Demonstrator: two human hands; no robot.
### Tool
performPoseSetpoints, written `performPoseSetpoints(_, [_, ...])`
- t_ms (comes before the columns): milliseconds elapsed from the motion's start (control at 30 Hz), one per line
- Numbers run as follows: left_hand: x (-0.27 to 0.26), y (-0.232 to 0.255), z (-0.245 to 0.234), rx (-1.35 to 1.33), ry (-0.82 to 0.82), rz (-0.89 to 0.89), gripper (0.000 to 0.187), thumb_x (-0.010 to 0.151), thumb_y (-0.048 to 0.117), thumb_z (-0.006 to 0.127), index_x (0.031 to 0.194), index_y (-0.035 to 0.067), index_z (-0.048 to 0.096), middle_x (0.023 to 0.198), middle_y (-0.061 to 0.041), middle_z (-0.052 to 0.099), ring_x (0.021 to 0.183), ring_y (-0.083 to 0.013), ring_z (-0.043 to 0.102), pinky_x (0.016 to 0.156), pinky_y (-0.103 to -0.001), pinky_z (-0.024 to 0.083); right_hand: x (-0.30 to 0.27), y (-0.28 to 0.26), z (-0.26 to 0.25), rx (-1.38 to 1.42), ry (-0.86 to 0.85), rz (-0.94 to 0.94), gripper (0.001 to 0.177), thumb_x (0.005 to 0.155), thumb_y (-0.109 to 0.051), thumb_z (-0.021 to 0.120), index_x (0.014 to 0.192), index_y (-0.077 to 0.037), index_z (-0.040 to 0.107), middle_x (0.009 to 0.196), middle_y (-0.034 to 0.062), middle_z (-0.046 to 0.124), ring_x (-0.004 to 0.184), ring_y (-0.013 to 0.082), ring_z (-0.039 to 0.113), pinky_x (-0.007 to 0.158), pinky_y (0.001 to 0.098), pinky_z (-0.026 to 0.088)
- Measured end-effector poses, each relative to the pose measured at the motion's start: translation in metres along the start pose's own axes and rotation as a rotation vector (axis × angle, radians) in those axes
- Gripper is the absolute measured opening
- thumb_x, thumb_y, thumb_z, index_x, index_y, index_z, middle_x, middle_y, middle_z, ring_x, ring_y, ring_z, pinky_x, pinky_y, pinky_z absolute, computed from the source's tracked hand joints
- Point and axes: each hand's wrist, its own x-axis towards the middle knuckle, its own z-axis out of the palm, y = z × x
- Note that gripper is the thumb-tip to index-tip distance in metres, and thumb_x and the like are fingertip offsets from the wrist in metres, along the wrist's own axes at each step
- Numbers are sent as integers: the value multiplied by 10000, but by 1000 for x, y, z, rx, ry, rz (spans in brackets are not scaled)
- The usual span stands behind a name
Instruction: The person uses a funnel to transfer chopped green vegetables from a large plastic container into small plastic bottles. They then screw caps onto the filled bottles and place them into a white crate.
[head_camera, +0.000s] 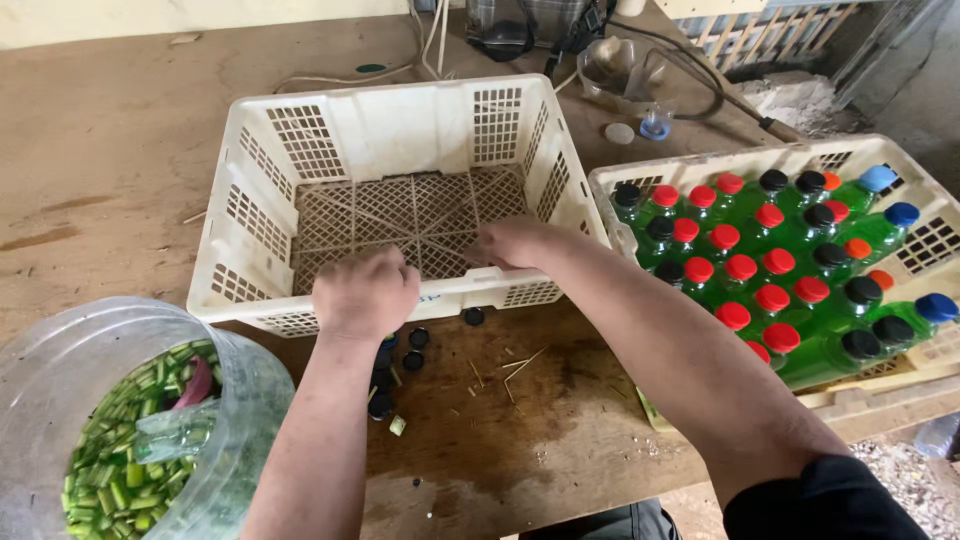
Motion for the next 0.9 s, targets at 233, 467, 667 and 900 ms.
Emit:
performPoseSetpoints(233, [15, 1, -12, -128, -355, -89, 412, 1008, 378, 369, 822, 164, 667, 838, -30, 702, 774, -197, 705, 758, -417, 597, 32, 18, 12, -181, -82, 99, 378, 1015, -428, 509, 1256, -156, 611, 1080, 107, 726, 952, 253, 696, 877, 439, 578])
performPoseSetpoints(467, [16, 6, -26, -128, -466, -140, 431, 1026, 410, 318, 1015, 174, 680, 1005, -45, 711, 936, -206, 700, 886, -433, 569, 47, 33, 20, -295, -102, 155, 384, 1011, -412, 511, 1292, -163, 593, 1095, 108, 726, 963, 250, 699, 883, 441, 578])
performPoseSetpoints(667, [15, 10, -35, -117, -519, -180, 443, 1044, 430, 305, 1110, 195, 675, 1084, -42, 722, 1012, -205, 708, 940, -434, 566, 60, 37, 25, -159, -47, 90, 394, 1007, -398, 512, 1322, -169, 577, 1108, 108, 725, 973, 246, 702, 888, 443, 577])
performPoseSetpoints(900, [17, 12, -36, -125, -507, -200, 431, 1029, 453, 326, 1198, 225, 650, 1235, -29, 679, 1142, -218, 666, 1013, -450, 525, 35, 24, 18, 296, 154, -118, 492, 1008, -515, 502, 1403, -223, 465, 1083, 144, 711, 955, 269, 698, 880, 445, 569])
